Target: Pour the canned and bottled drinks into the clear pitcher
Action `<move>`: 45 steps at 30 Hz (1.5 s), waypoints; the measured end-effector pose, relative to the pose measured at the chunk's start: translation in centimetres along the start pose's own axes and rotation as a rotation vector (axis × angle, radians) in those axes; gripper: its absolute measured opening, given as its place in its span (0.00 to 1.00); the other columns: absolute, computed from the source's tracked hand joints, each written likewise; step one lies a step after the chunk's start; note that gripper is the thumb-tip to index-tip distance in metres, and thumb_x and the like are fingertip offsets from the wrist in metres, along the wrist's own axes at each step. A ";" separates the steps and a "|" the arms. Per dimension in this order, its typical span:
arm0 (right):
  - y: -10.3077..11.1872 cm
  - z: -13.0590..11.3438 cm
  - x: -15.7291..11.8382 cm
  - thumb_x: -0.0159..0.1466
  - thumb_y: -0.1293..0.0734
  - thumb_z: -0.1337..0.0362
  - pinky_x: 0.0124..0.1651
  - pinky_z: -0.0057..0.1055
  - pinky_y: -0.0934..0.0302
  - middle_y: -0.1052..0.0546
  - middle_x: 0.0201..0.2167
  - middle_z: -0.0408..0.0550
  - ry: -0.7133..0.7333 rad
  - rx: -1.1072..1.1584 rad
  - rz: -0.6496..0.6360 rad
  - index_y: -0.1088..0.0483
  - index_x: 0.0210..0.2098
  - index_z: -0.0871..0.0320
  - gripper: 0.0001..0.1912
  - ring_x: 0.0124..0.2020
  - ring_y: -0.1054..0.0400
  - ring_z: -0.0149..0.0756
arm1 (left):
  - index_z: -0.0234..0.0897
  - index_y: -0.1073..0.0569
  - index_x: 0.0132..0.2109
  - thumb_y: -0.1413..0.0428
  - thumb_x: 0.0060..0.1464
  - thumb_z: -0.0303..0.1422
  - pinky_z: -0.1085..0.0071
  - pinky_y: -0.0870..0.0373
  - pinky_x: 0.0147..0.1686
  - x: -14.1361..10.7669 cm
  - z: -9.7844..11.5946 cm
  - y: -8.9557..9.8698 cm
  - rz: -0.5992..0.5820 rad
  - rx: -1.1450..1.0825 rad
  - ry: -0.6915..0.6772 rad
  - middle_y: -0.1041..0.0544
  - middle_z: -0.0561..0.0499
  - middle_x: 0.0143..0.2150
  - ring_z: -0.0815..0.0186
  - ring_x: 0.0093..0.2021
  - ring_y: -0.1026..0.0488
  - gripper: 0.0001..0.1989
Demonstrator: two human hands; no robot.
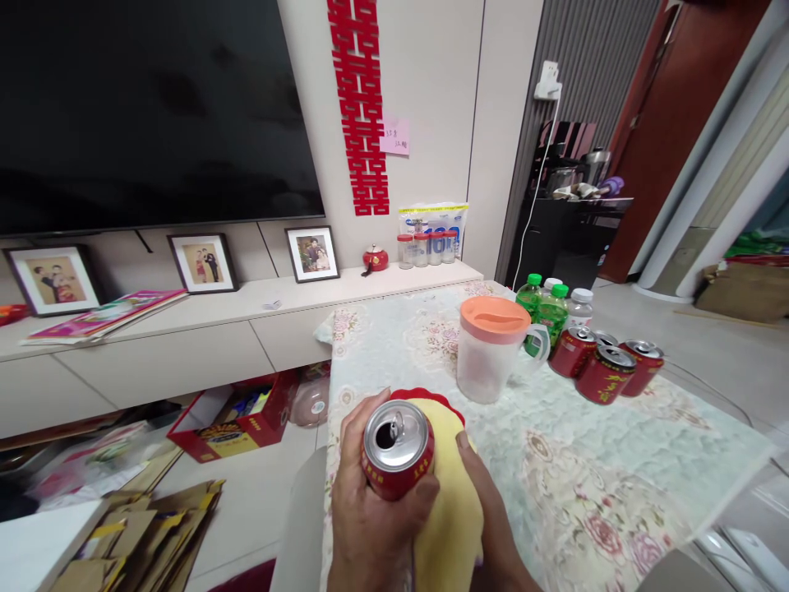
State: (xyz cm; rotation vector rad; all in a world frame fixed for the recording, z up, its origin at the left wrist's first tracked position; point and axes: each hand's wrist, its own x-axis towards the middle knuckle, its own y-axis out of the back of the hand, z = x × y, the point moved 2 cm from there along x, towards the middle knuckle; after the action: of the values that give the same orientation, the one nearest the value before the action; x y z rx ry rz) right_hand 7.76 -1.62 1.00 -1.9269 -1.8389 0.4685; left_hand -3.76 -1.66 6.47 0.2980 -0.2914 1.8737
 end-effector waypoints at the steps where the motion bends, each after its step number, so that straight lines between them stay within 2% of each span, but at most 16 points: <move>1: 0.0 0.4 -0.1 0.73 0.45 0.38 0.48 0.50 0.23 0.14 0.45 0.57 -0.063 0.055 -0.008 0.20 0.56 0.57 0.35 0.48 0.18 0.54 | 0.41 0.26 0.61 0.28 0.42 0.55 0.47 0.30 0.66 0.0 0.0 -0.2 0.003 -0.037 0.030 0.24 0.40 0.62 0.41 0.64 0.27 0.43; 3: -0.1 1.0 -0.3 0.72 0.44 0.36 0.48 0.49 0.23 0.14 0.44 0.55 -0.191 0.158 -0.001 0.21 0.57 0.55 0.36 0.50 0.19 0.53 | 0.41 0.28 0.63 0.27 0.41 0.54 0.49 0.27 0.63 0.0 -0.2 -0.3 -0.011 -0.087 0.070 0.22 0.40 0.61 0.42 0.63 0.26 0.45; 7: -0.2 0.5 -0.8 0.71 0.42 0.36 0.44 0.48 0.22 0.13 0.36 0.54 -0.214 0.148 0.035 0.18 0.53 0.55 0.34 0.47 0.18 0.54 | 0.41 0.28 0.62 0.26 0.37 0.55 0.50 0.25 0.61 0.7 -1.2 0.0 0.003 -0.089 0.062 0.22 0.40 0.60 0.41 0.62 0.25 0.47; 10: -0.8 -0.7 -1.3 0.70 0.42 0.35 0.42 0.48 0.22 0.14 0.34 0.54 -0.254 0.132 -0.003 0.18 0.52 0.55 0.35 0.44 0.17 0.55 | 0.41 0.28 0.61 0.25 0.35 0.53 0.53 0.26 0.61 1.2 -1.9 0.3 0.041 -0.061 0.036 0.23 0.41 0.62 0.41 0.64 0.27 0.47; 12: -1.4 -1.4 -1.6 0.69 0.40 0.35 0.43 0.50 0.23 0.14 0.37 0.55 -0.325 0.193 -0.033 0.21 0.57 0.55 0.35 0.45 0.17 0.56 | 0.41 0.28 0.62 0.25 0.37 0.52 0.56 0.24 0.59 1.4 -2.0 0.2 0.035 -0.090 0.047 0.23 0.41 0.62 0.44 0.63 0.25 0.47; 15: -2.4 -2.0 -1.8 0.66 0.34 0.39 0.43 0.51 0.23 0.14 0.41 0.56 -0.348 0.296 -0.013 0.27 0.64 0.56 0.36 0.47 0.18 0.58 | 0.41 0.30 0.63 0.26 0.40 0.50 0.60 0.20 0.52 1.5 -1.7 -0.2 0.010 -0.156 0.090 0.20 0.43 0.57 0.49 0.54 0.19 0.45; 17: -2.7 -1.9 -1.7 0.63 0.29 0.41 0.44 0.51 0.23 0.14 0.41 0.56 -0.282 0.288 0.059 0.28 0.63 0.57 0.36 0.47 0.18 0.59 | 0.41 0.31 0.64 0.26 0.41 0.50 0.61 0.19 0.50 1.3 -1.3 -0.6 0.015 -0.174 0.103 0.19 0.44 0.54 0.51 0.50 0.17 0.45; 20: -2.4 -1.3 -1.3 0.59 0.24 0.44 0.49 0.51 0.24 0.14 0.45 0.56 -0.201 0.221 0.136 0.27 0.59 0.56 0.35 0.49 0.19 0.58 | 0.42 0.31 0.64 0.26 0.42 0.50 0.62 0.20 0.52 0.9 -0.5 -1.3 0.091 -0.181 0.096 0.19 0.44 0.55 0.51 0.52 0.18 0.45; 24: -0.9 -1.0 -0.7 0.62 0.25 0.46 0.61 0.52 0.30 0.18 0.56 0.55 -0.051 0.020 0.090 0.29 0.62 0.53 0.33 0.55 0.22 0.54 | 0.42 0.35 0.67 0.27 0.45 0.50 0.62 0.20 0.53 0.2 0.5 -2.2 0.130 -0.186 0.108 0.21 0.42 0.58 0.51 0.55 0.19 0.46; 28: 0.5 -1.6 -0.8 0.68 0.30 0.48 0.66 0.50 0.35 0.25 0.66 0.56 0.121 -0.280 0.036 0.35 0.67 0.51 0.32 0.64 0.29 0.53 | 0.43 0.44 0.73 0.31 0.51 0.52 0.58 0.20 0.54 -0.8 1.1 -2.9 0.023 -0.228 0.218 0.23 0.39 0.62 0.48 0.58 0.20 0.50; 30: 0.8 -2.2 -1.0 0.70 0.32 0.48 0.66 0.50 0.35 0.28 0.67 0.56 0.192 -0.364 0.038 0.37 0.70 0.49 0.32 0.67 0.32 0.54 | 0.44 0.46 0.74 0.36 0.57 0.54 0.55 0.22 0.57 -1.5 1.2 -2.9 -0.005 -0.193 0.280 0.25 0.38 0.66 0.46 0.62 0.23 0.47; 33: 0.9 -3.1 -1.2 0.71 0.35 0.48 0.64 0.51 0.35 0.29 0.67 0.55 0.302 -0.468 0.035 0.37 0.69 0.48 0.30 0.67 0.33 0.55 | 0.48 0.44 0.75 0.42 0.63 0.55 0.52 0.30 0.67 -2.6 1.3 -2.8 -0.013 -0.114 0.335 0.30 0.41 0.71 0.46 0.71 0.32 0.40; 36: 1.2 -4.2 -1.3 0.71 0.36 0.48 0.66 0.53 0.38 0.30 0.67 0.54 0.417 -0.580 0.027 0.36 0.68 0.47 0.28 0.65 0.33 0.55 | 0.50 0.45 0.74 0.44 0.63 0.57 0.47 0.38 0.72 -3.0 1.2 -2.9 -0.101 -0.118 0.334 0.34 0.42 0.74 0.46 0.75 0.38 0.39; 40: 1.7 -5.4 -1.4 0.72 0.36 0.50 0.66 0.51 0.39 0.32 0.67 0.52 0.534 -0.670 0.037 0.35 0.68 0.46 0.27 0.66 0.35 0.54 | 0.49 0.41 0.71 0.40 0.60 0.55 0.49 0.36 0.70 -2.9 1.2 -3.1 -0.193 -0.201 0.311 0.30 0.41 0.71 0.46 0.70 0.32 0.39; 43: 2.1 -6.2 -1.6 0.72 0.36 0.50 0.65 0.49 0.36 0.31 0.67 0.52 0.629 -0.711 0.029 0.34 0.68 0.45 0.26 0.65 0.34 0.54 | 0.49 0.41 0.71 0.37 0.58 0.54 0.49 0.29 0.64 -2.9 1.0 -3.3 -0.260 -0.353 0.368 0.26 0.40 0.67 0.46 0.65 0.26 0.41; 45: 2.3 -6.8 -1.7 0.71 0.35 0.49 0.65 0.50 0.36 0.29 0.66 0.51 0.683 -0.706 0.036 0.32 0.67 0.45 0.26 0.65 0.33 0.54 | 0.47 0.41 0.71 0.34 0.55 0.52 0.49 0.29 0.64 -2.9 0.9 -3.3 -0.304 -0.467 0.414 0.25 0.39 0.66 0.44 0.65 0.26 0.43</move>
State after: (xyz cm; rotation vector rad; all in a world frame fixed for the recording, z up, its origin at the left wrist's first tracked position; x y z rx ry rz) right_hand 13.14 -3.91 5.46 -2.1407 -1.5892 -0.8533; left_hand 0.37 -3.50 6.46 -0.3446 -0.3652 1.4713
